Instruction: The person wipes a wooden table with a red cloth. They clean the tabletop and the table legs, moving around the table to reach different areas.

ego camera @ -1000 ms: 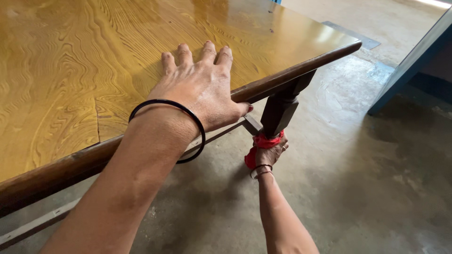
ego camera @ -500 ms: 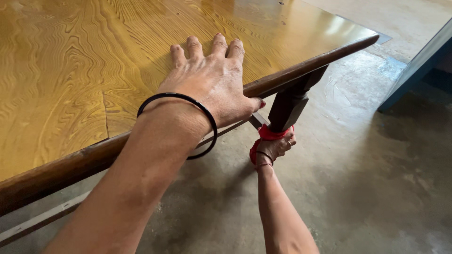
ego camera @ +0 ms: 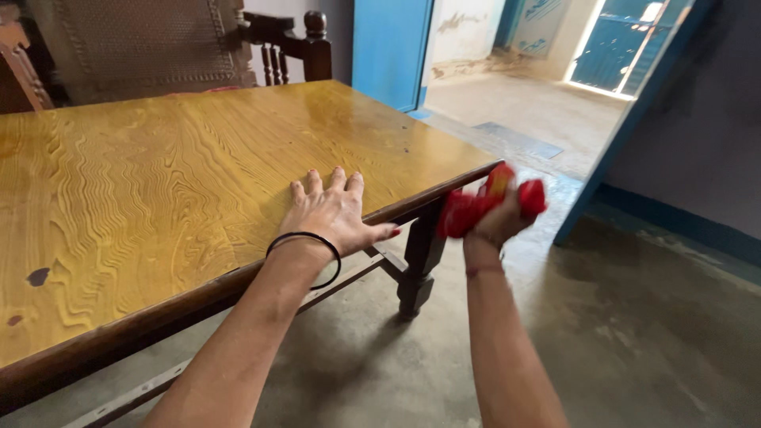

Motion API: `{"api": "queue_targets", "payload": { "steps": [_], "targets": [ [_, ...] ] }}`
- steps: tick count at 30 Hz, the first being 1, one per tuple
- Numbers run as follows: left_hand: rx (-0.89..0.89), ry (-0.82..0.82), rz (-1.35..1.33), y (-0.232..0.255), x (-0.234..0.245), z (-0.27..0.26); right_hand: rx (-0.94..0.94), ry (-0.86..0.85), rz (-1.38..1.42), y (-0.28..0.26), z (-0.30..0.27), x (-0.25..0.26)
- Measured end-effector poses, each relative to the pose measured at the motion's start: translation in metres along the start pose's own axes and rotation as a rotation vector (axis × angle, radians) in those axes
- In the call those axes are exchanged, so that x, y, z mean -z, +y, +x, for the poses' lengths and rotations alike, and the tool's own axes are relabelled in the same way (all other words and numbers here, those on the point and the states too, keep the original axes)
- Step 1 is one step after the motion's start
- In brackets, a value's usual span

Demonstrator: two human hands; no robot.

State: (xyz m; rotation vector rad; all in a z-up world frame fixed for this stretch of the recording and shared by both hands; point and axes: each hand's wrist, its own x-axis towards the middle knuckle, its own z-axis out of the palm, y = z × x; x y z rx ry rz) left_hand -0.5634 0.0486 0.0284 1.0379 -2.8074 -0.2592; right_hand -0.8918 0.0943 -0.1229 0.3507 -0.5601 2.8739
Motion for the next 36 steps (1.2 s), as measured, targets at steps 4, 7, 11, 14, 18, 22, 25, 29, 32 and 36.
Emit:
{"api": "queue_targets", "payload": {
  "steps": [4, 7, 11, 14, 18, 22, 25, 29, 32, 36],
  "targets": [
    [-0.082, -0.033, -0.653, -0.025, 0.004, -0.006, 0.124, -0.363, -0.405, -0.05, -0.044, -0.091],
    [-0.263, 0.112, -0.851, -0.04, 0.007, -0.018, 0.332, -0.764, -1.018, -0.064, -0.138, -0.116],
    [-0.144, 0.235, -0.513, -0.056, 0.023, -0.032, 0.519, -1.139, -0.978, -0.078, -0.26, -0.128],
    [-0.126, 0.237, -0.278, -0.078, 0.035, -0.044, 0.694, -1.401, -0.746, -0.083, -0.293, -0.141],
    [-0.075, 0.142, -0.18, -0.12, 0.045, -0.056, 0.119, -1.725, -1.341, -0.074, -0.219, -0.166],
    [0.174, -0.062, -0.003, -0.168, 0.041, -0.055, 0.564, -1.312, -1.196, -0.072, -0.105, -0.15],
    [0.231, -0.083, -0.025, -0.188, 0.035, -0.046, 0.426, -0.887, -1.389, -0.072, -0.098, -0.149],
    [0.137, -0.132, -0.076, -0.189, 0.035, -0.036, -0.13, -1.124, -1.524, -0.093, -0.2, -0.169],
    [0.144, -0.237, -0.283, -0.196, 0.047, -0.037, 0.393, -1.538, -1.157, -0.113, -0.305, -0.172],
    [0.339, -0.35, -0.532, -0.257, 0.06, -0.053, 0.486, -1.84, -0.728, -0.102, -0.337, -0.166]
  ]
}}
